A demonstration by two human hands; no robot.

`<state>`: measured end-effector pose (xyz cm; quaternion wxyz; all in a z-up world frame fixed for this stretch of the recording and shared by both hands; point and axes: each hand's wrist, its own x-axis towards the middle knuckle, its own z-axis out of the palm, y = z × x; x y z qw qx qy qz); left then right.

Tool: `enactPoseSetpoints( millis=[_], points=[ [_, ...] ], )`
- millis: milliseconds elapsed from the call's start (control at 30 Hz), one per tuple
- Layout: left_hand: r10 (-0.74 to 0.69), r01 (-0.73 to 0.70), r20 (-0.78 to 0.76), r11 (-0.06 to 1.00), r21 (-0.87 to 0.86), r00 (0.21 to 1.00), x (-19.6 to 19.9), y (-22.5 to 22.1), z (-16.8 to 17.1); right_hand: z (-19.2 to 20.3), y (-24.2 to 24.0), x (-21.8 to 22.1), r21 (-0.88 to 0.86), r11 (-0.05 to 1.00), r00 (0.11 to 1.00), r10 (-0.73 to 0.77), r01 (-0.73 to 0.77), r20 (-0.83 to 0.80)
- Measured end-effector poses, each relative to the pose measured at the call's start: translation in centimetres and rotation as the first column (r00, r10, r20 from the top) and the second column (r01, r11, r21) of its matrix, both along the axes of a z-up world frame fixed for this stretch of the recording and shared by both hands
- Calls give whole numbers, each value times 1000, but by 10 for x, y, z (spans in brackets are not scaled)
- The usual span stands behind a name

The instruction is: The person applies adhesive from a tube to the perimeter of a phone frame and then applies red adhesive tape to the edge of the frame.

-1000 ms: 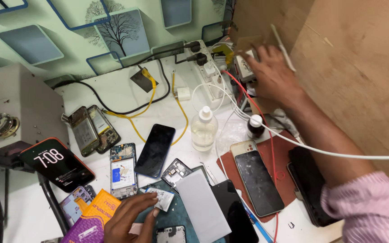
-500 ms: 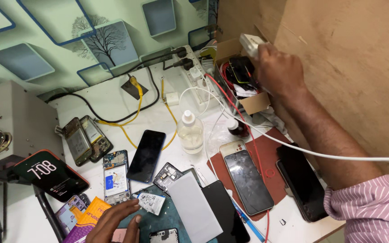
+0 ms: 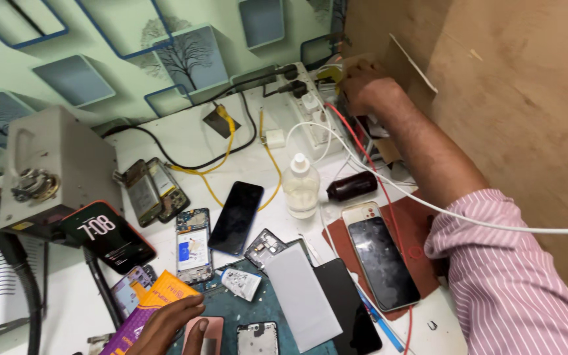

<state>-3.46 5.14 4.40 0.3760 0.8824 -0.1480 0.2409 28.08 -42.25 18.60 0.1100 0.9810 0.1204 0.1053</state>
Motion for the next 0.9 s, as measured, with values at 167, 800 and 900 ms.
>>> enactPoseSetpoints(
  millis=[167,800,900],
  points=[
    [128,-128,-1,992,1,992,-7,38,-30,11,-9,16,-42,994,978,-106,101,-179],
    [-556,482,-398,831,-276,730,127,68,-168,17,-43,-23,439,872,964,-121,218,-238],
    [-776,819,-293,572,45,558,163,15,-165,10,-43,-32,479,850,948,-68,218,-311]
  ],
)
